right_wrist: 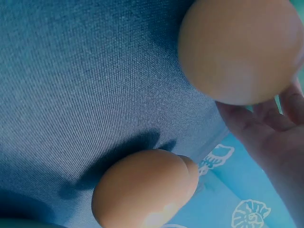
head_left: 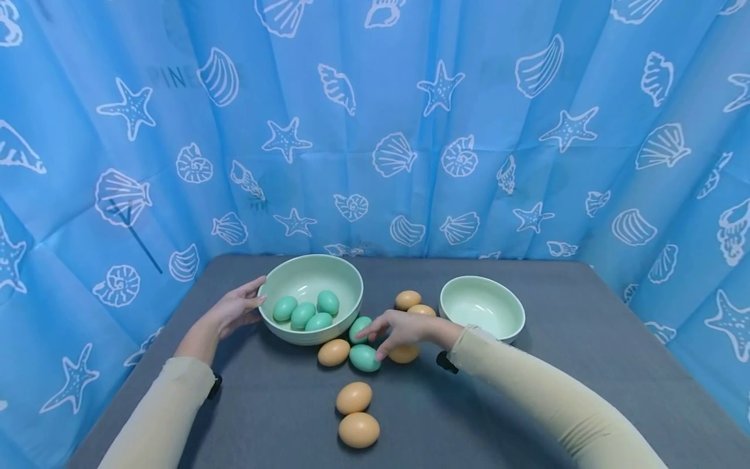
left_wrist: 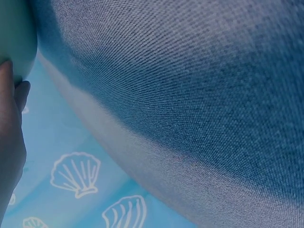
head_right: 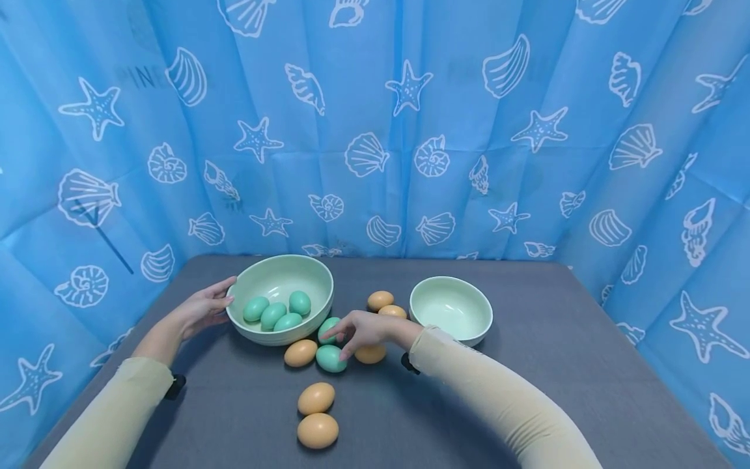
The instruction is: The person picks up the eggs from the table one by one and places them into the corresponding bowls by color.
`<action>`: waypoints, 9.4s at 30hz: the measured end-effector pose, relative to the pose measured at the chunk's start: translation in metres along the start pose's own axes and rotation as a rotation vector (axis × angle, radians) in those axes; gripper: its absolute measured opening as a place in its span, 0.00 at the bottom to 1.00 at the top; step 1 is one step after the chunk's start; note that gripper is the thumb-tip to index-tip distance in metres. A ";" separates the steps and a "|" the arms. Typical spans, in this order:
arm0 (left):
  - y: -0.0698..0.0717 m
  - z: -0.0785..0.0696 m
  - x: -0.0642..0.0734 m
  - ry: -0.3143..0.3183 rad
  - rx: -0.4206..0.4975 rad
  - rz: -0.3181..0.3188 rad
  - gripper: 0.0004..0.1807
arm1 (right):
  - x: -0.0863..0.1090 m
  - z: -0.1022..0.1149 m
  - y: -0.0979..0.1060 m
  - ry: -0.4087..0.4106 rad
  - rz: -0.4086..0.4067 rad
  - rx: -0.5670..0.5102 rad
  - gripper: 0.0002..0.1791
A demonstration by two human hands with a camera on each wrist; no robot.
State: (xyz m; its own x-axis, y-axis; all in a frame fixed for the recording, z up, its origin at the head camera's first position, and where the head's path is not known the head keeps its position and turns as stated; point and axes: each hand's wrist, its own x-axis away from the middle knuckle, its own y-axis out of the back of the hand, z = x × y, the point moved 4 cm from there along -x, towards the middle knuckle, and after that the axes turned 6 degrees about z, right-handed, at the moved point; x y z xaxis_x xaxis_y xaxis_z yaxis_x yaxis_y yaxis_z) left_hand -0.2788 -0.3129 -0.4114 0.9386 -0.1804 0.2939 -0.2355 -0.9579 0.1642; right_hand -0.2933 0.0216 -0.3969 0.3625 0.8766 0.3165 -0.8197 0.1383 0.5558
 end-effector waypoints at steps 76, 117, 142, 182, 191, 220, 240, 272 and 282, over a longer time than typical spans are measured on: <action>-0.001 0.000 -0.002 0.021 -0.004 -0.018 0.36 | -0.010 0.038 0.055 0.102 0.028 -0.094 0.30; 0.000 0.000 0.000 0.005 0.007 -0.029 0.36 | -0.092 0.038 0.070 -0.005 -0.196 -0.235 0.31; -0.003 -0.002 -0.002 0.009 0.018 -0.056 0.35 | -0.136 0.021 0.053 -0.156 -0.430 -0.199 0.28; -0.006 0.000 -0.004 0.017 0.000 -0.034 0.35 | -0.130 0.019 0.049 -0.208 -0.417 -0.111 0.20; -0.002 0.001 0.000 0.014 -0.010 -0.034 0.36 | -0.107 0.034 0.054 -0.168 -0.487 -0.196 0.21; -0.002 -0.003 0.002 0.022 -0.006 -0.034 0.35 | -0.018 0.013 0.038 -0.098 -0.534 -0.199 0.11; -0.004 -0.004 0.003 0.019 -0.024 -0.028 0.36 | -0.026 -0.015 0.018 -0.193 -0.266 -0.248 0.16; -0.003 -0.002 0.002 0.032 -0.015 -0.029 0.35 | -0.022 -0.023 0.022 -0.262 -0.324 -0.387 0.20; -0.003 -0.001 0.001 0.042 -0.010 -0.031 0.35 | -0.010 -0.020 0.033 -0.280 -0.374 -0.395 0.20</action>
State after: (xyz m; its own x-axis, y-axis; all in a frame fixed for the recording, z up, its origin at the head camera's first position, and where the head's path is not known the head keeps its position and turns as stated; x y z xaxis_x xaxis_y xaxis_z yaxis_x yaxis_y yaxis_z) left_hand -0.2775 -0.3102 -0.4103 0.9341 -0.1408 0.3279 -0.2090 -0.9607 0.1829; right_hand -0.3332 0.0262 -0.3971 0.7163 0.5885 0.3750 -0.6975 0.6205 0.3585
